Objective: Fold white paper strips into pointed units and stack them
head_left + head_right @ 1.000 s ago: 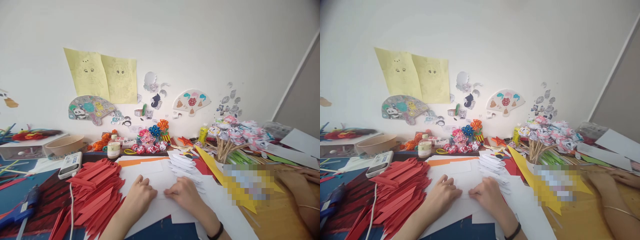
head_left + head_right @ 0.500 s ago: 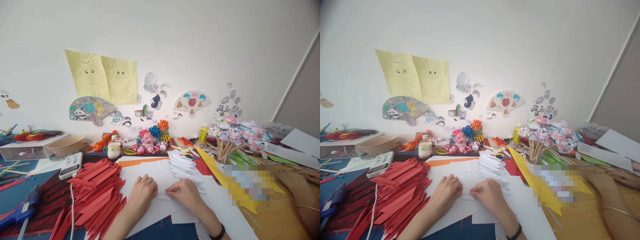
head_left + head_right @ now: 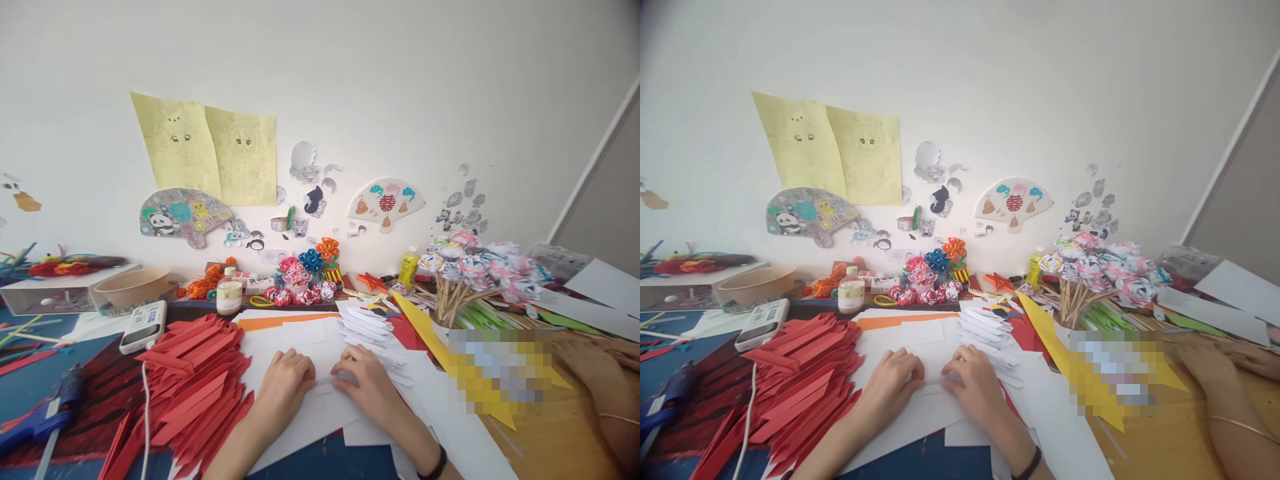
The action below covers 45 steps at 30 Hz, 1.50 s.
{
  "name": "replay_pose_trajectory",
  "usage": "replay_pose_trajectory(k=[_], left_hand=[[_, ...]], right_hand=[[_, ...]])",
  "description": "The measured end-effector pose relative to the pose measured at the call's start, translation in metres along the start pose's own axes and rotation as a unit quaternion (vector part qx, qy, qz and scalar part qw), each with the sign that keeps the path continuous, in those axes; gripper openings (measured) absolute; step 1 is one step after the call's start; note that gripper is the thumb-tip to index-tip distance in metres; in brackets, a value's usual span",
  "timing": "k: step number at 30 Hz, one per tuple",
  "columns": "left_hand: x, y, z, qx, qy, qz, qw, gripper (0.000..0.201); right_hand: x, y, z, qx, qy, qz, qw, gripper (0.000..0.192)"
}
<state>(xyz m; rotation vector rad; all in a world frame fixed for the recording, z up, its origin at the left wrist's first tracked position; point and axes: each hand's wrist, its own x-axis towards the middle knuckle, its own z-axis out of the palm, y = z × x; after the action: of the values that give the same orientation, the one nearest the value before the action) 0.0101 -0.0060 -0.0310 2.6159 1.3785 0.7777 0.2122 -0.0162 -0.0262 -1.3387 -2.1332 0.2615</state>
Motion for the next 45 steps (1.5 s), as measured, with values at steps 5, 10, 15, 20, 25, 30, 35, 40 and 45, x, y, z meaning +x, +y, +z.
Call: replay_pose_trajectory(k=[5, 10, 15, 20, 25, 30, 35, 40, 45], left_hand=[[0.0, 0.001, -0.002, -0.008, -0.017, 0.007, 1.0, 0.007], [-0.001, 0.001, -0.008, 0.026, -0.033, 0.044, 0.998, 0.008], [-0.002, 0.001, -0.007, 0.083, -0.033, 0.088, 0.992, 0.009], [-0.002, 0.001, -0.004, 0.167, -0.034, 0.139, 0.975, 0.011], [-0.005, 0.002, -0.011, 0.192, -0.06, 0.215, 0.956, 0.009], [-0.007, -0.003, -0.014, 0.182, -0.058, 0.206, 0.96, 0.01], [-0.004, -0.005, -0.006, 0.232, -0.046, 0.214, 0.948, 0.014], [-0.003, 0.004, -0.012, 0.142, -0.008, 0.092, 0.986, 0.014], [-0.006, 0.007, -0.015, 0.01, -0.006, 0.04, 0.999, 0.022]], right_hand=[[0.003, 0.005, 0.005, 0.032, -0.016, 0.019, 0.999, 0.009], [0.004, 0.01, 0.004, 0.04, -0.018, -0.014, 0.999, 0.012], [0.001, 0.017, -0.002, 0.014, -0.032, -0.105, 0.994, 0.018], [0.0, 0.02, 0.0, -0.059, -0.029, -0.152, 0.986, 0.03], [-0.005, 0.018, -0.006, -0.069, -0.047, -0.168, 0.982, 0.029], [-0.008, 0.014, -0.015, -0.058, -0.071, -0.132, 0.987, 0.013], [-0.006, 0.012, -0.008, -0.04, -0.048, -0.099, 0.993, 0.005], [-0.005, 0.011, -0.001, 0.001, -0.002, -0.078, 0.997, 0.015], [-0.006, 0.005, -0.001, 0.037, 0.026, -0.029, 0.999, 0.022]])
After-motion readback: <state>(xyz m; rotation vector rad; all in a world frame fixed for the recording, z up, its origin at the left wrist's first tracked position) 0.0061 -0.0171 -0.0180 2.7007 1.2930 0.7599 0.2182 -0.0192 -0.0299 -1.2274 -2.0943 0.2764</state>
